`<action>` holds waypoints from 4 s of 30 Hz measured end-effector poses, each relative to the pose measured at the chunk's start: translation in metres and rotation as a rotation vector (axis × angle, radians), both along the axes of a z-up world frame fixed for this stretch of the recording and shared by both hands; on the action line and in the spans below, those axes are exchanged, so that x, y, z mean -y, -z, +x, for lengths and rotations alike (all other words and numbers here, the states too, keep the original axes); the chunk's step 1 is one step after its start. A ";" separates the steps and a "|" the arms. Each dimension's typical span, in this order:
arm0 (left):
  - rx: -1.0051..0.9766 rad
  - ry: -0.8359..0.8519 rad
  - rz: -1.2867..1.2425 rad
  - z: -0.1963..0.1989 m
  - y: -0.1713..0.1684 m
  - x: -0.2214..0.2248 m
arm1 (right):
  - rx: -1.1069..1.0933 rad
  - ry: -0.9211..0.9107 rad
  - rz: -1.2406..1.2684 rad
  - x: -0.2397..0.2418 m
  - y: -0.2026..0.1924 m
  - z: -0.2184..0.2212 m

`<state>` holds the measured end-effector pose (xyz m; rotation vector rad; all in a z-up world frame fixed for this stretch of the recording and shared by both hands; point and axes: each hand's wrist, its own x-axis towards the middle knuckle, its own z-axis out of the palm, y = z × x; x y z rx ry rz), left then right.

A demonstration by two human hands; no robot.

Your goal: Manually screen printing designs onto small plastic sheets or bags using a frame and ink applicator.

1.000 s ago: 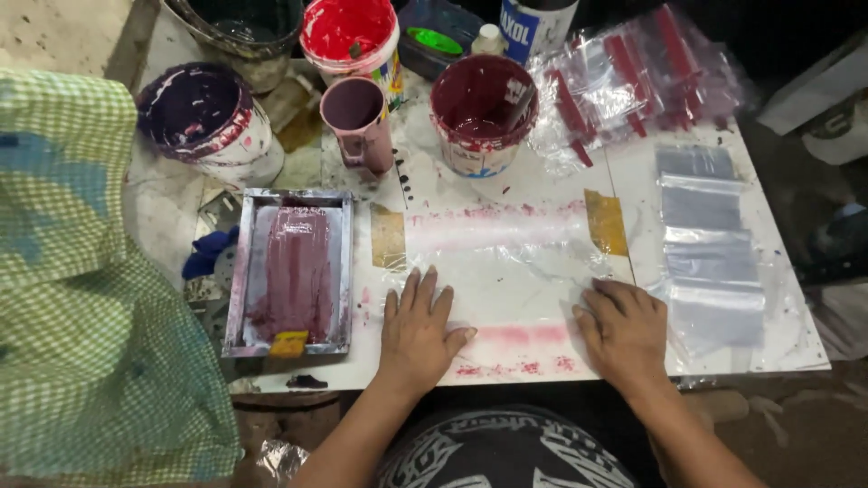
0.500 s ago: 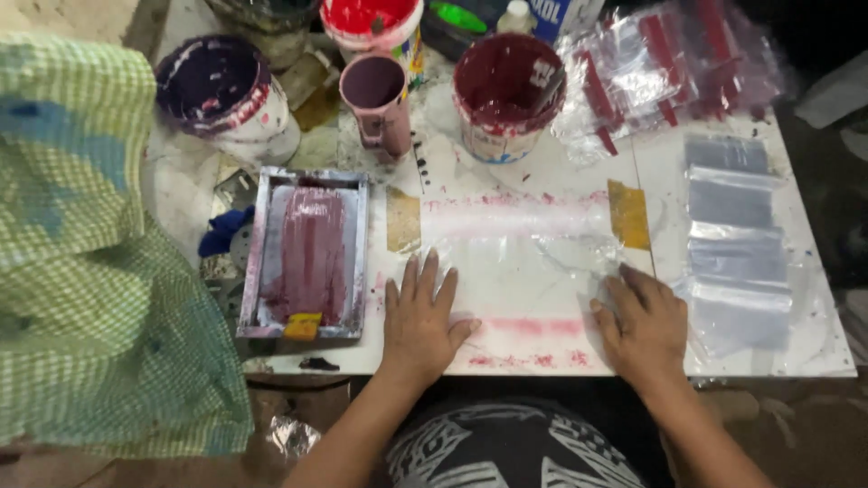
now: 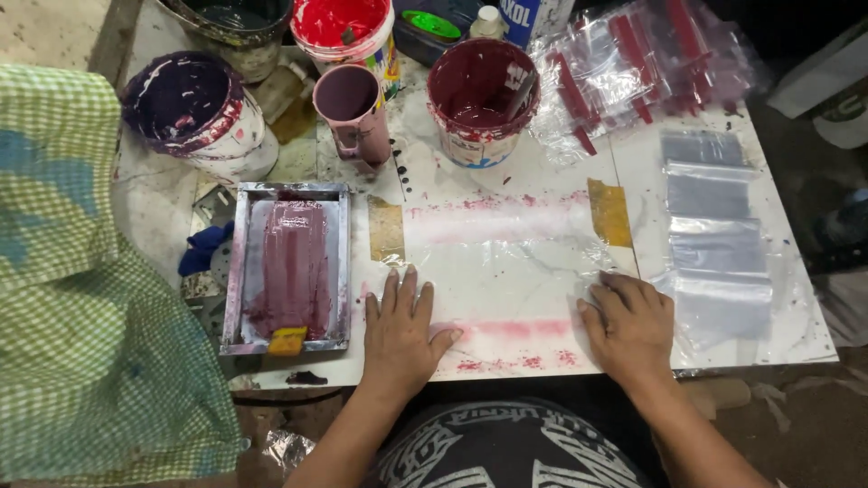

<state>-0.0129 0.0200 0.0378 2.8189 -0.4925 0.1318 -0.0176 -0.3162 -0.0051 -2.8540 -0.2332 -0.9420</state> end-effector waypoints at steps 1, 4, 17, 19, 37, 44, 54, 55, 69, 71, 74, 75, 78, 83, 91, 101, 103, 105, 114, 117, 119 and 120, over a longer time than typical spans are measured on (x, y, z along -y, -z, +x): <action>0.000 -0.002 -0.001 0.001 0.001 0.000 | 0.000 -0.002 -0.001 0.001 0.000 0.000; 0.023 0.007 0.027 0.002 0.001 -0.002 | -0.010 0.007 -0.013 0.000 -0.002 0.000; -0.208 -0.141 0.138 -0.001 -0.001 -0.006 | -0.151 -0.021 0.160 0.001 -0.012 -0.009; -0.353 -0.188 0.177 0.011 -0.011 0.000 | -0.095 -0.048 0.173 0.001 -0.016 0.001; 0.088 0.007 0.064 -0.005 0.001 0.015 | 0.020 -0.063 0.074 -0.001 -0.010 -0.001; 0.038 0.017 0.063 -0.003 -0.003 0.015 | 0.002 -0.127 0.035 -0.002 -0.014 0.002; -0.204 -0.003 0.020 0.000 0.004 0.014 | -0.017 -0.130 0.025 0.003 -0.018 -0.003; -0.206 -0.025 0.022 -0.003 0.006 0.011 | -0.019 -0.152 0.029 -0.001 -0.018 -0.001; -0.193 -0.036 0.024 -0.004 0.008 0.012 | 0.024 -0.119 0.004 0.003 -0.014 -0.002; -0.189 -0.044 0.014 -0.006 0.008 0.012 | 0.007 -0.104 -0.016 0.005 -0.010 -0.004; -0.205 -0.048 -0.005 -0.006 0.008 0.014 | 0.022 -0.103 -0.029 0.005 -0.011 -0.004; -0.230 -0.047 -0.013 -0.005 0.007 0.014 | 0.050 -0.120 -0.020 0.004 -0.012 -0.003; -0.094 -0.073 -0.035 -0.008 0.012 0.013 | 0.072 -0.152 -0.014 0.003 -0.015 -0.002; -0.083 -0.059 -0.024 -0.008 0.012 0.010 | 0.045 -0.124 -0.007 0.004 -0.012 -0.001; -0.260 -0.069 0.009 -0.007 0.006 0.011 | 0.022 -0.126 0.001 0.006 -0.009 -0.005; -0.217 -0.079 -0.008 -0.005 0.006 0.007 | 0.020 -0.139 0.047 0.005 -0.006 -0.002; -0.217 -0.069 -0.034 -0.003 0.003 0.009 | 0.027 -0.145 0.074 0.007 -0.007 0.001; -0.049 -0.030 0.063 -0.006 -0.001 0.007 | 0.078 -0.177 0.087 0.010 0.000 0.005; -0.057 -0.017 0.062 -0.007 -0.007 0.009 | 0.055 -0.082 0.058 -0.002 -0.009 0.002; -0.078 -0.022 0.073 -0.008 -0.009 0.009 | 0.049 -0.078 0.066 -0.004 -0.013 0.002; -0.073 -0.021 0.078 -0.009 -0.010 0.009 | 0.047 -0.067 0.064 -0.005 -0.014 0.001; -0.068 -0.020 0.083 -0.009 -0.011 0.009 | 0.045 -0.056 0.060 -0.005 -0.014 0.001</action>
